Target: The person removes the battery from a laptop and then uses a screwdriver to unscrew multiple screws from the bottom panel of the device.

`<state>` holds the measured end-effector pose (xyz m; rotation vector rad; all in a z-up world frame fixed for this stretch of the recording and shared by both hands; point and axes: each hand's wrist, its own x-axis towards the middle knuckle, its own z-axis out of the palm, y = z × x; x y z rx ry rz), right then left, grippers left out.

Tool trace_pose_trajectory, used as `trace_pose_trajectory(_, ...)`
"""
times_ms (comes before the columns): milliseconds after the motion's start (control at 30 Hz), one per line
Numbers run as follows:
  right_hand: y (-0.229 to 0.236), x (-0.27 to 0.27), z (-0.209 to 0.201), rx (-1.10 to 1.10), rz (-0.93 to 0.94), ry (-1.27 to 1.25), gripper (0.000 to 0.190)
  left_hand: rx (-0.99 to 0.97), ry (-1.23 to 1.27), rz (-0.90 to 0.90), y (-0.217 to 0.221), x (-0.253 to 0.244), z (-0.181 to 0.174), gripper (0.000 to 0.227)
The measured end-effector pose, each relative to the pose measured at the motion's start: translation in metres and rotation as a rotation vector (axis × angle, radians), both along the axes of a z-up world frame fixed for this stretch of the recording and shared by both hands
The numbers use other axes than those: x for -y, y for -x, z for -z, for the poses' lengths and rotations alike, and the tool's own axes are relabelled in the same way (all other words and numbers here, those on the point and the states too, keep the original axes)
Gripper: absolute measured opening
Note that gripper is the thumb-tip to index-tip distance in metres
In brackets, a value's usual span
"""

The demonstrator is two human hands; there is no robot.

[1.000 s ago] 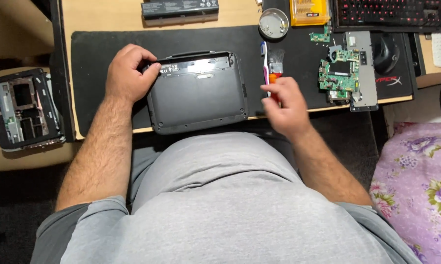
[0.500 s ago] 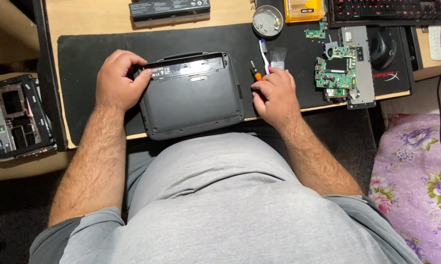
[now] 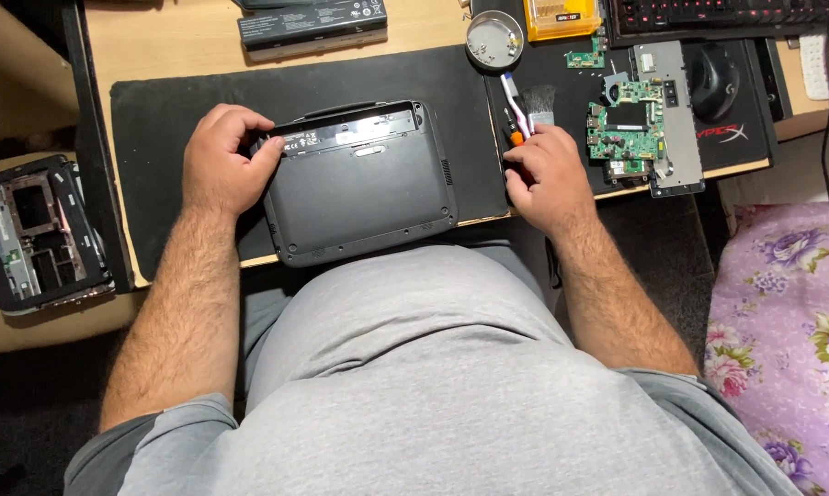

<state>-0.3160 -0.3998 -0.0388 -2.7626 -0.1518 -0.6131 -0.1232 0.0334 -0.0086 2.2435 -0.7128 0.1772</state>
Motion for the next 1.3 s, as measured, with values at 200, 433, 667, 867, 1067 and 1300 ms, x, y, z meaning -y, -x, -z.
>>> trace_pose_trajectory(200,-0.001,-0.009,-0.005,0.080,0.010,-0.002,0.027,0.022,0.021,-0.006,0.001,0.002,-0.002,0.018)
trace_pose_trajectory(433,0.005,0.007,0.016,0.130,0.144,0.129,0.030,0.012,0.043,-0.015,0.004,0.004,-0.005,0.018)
trace_pose_trajectory(667,0.017,-0.008,0.012,0.004,0.189,0.072,0.032,-0.011,-0.003,-0.028,0.003,0.004,-0.004,0.018)
trace_pose_trajectory(867,-0.006,-0.038,-0.005,-0.121,0.142,0.074,0.031,-0.024,-0.006,-0.038,0.003,0.005,-0.005,0.019)
trace_pose_trajectory(1067,-0.043,-0.056,-0.020,-0.294,0.173,-0.011,0.030,-0.021,0.007,-0.045,0.007,0.005,-0.011,0.019)
trace_pose_trajectory(1300,-0.040,-0.065,-0.034,-0.368,0.303,-0.041,0.025,-0.017,0.008,-0.027,0.007,0.002,-0.006,0.023)
